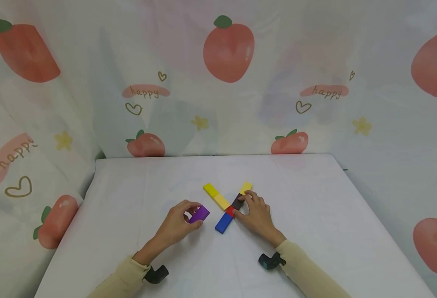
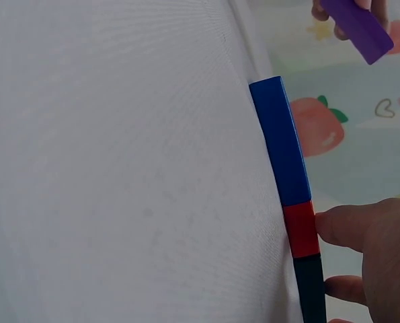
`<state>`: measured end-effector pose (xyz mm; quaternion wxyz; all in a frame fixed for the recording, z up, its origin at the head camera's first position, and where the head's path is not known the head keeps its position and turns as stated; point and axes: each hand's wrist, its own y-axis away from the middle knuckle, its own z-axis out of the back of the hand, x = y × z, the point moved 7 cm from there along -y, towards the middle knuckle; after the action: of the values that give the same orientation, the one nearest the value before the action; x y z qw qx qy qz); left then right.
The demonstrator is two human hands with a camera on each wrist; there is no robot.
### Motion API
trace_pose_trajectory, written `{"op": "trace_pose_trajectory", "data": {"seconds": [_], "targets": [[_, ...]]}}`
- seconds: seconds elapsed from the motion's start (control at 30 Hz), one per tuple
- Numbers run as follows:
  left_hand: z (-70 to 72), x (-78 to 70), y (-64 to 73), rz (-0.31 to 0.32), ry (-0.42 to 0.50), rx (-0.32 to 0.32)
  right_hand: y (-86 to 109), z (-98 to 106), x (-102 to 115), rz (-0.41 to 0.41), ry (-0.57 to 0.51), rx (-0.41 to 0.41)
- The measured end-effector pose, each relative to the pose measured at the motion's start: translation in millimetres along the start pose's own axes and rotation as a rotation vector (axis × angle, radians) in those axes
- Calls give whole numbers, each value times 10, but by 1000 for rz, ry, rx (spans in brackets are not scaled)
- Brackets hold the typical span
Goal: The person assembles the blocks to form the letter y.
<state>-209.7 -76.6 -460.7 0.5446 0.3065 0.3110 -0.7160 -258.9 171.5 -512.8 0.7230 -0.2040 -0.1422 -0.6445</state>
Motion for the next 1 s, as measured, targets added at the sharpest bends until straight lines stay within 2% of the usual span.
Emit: {"op": "trace_pose_trajectory", "data": {"seconds": [0.37,1.0], "targets": [[-83,-38,52,-12,5,58,7,-6,-9,-7,-8,14],[-331,35,125,1,-45,161,3,-18,-18,-3,-8,20]]}}
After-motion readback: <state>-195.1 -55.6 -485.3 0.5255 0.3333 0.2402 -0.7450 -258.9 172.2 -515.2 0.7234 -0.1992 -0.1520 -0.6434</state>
